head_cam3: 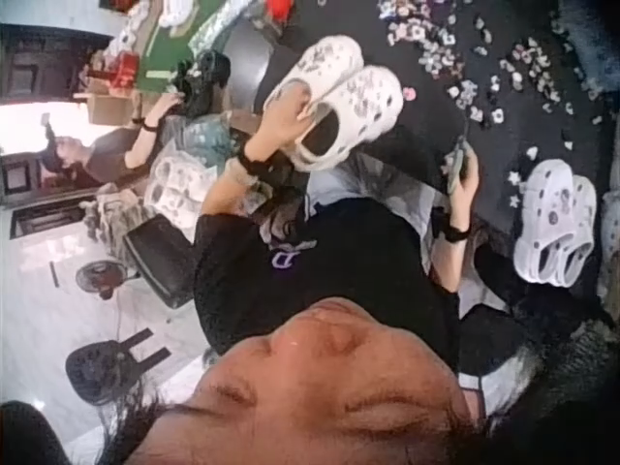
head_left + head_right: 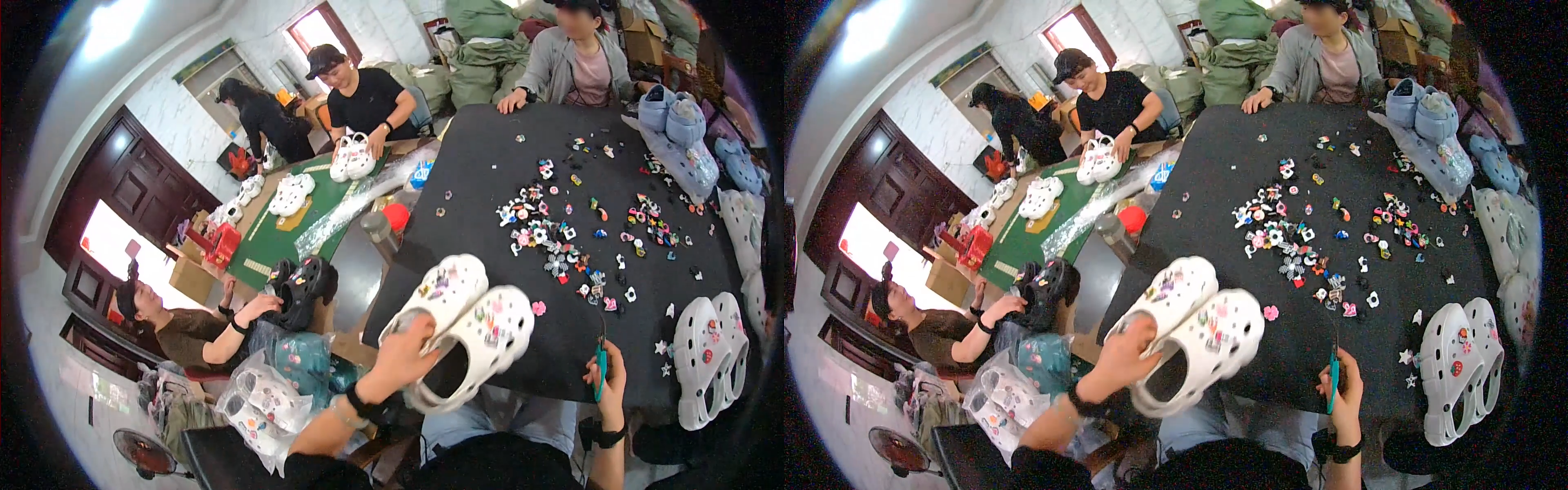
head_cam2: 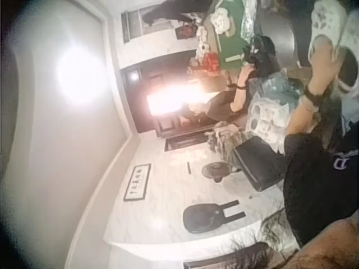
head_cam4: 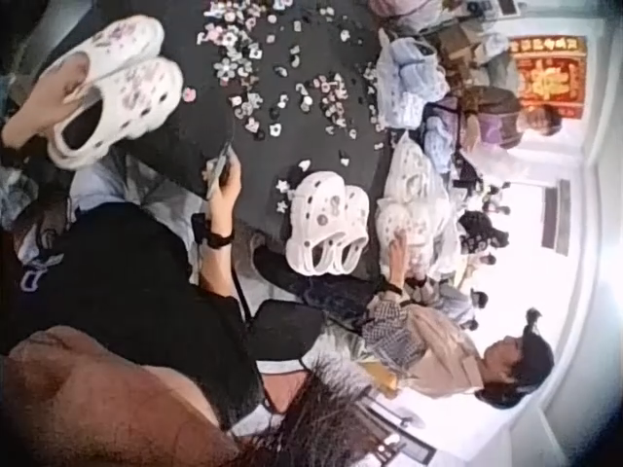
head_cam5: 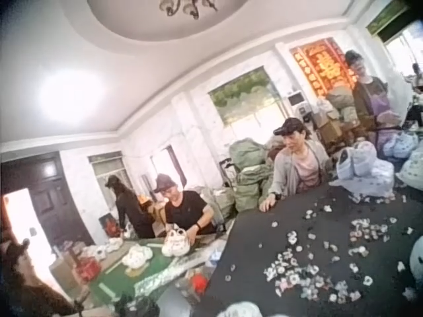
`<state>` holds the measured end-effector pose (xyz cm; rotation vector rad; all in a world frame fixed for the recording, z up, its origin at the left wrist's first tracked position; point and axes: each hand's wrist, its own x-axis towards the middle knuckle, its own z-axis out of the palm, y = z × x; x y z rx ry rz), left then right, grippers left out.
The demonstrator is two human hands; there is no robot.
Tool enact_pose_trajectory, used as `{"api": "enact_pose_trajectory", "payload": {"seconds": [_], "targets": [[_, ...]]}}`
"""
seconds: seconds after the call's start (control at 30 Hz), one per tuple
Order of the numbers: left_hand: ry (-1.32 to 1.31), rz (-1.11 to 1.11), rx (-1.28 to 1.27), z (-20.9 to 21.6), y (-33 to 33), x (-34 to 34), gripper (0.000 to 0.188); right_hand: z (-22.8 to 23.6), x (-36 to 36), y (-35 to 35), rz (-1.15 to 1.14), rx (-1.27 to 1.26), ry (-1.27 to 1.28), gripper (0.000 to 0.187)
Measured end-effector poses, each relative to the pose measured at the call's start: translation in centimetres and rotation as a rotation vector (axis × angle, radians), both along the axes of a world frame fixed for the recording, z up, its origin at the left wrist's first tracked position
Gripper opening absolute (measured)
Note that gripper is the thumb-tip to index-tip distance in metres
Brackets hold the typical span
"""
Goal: Manually attaching decorative charms to clog-style shoes.
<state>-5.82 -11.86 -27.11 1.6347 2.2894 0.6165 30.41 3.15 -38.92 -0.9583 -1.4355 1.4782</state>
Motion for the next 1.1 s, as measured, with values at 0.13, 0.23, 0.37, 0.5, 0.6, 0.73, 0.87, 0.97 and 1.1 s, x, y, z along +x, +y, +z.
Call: {"api": "enact_pose_trajectory", "payload": {"seconds": [0.13,0.23,0.37,0.5,0.6,0.73,0.87,0.97,1.1], "targets": [[-0.014,0.115,-0.034,1.8,-5.4,-1.4,0.046,-0.1,-0.1,0.0,-0.021,-0.006,-0.007,0.045],[0.041,0.177,0.132,3.5,-9.7,-3.5,0.042,-0.1,-0.3,0.1,-0.043,-0.051,-0.026,0.044],[-0.014,0.404,0.151,4.7,-14.4,-9.0,0.047,-0.3,-0.3,0.4,-0.037,-0.034,-0.027,0.043],[0.062,0.528,0.22,2.6,-16.1,-17.1,0.045,-0.7,-0.3,0.7,-0.061,-0.036,-0.037,0.046],[0.173,0.535,0.247,-0.6,-15.0,-24.5,0.043,-1.0,-0.2,0.9,-0.059,-0.023,0.009,0.05],[0.317,0.564,0.11,-4.6,-11.5,-33.4,0.046,-1.4,-0.2,1.0,-0.125,-0.039,0.005,0.051],[0.263,0.694,0.082,-8.9,-8.2,-37.8,0.044,-1.9,-0.2,0.9,-0.174,-0.008,-0.003,0.047],[0.415,0.784,-0.196,-13.0,-7.4,-37.6,0.043,-2.4,-0.2,1.0,-0.219,0.025,-0.007,0.044],[0.445,0.827,0.151,-15.5,-8.0,-35.9,0.048,-2.6,-0.1,1.5,-0.223,0.051,-0.06,0.043]]}}
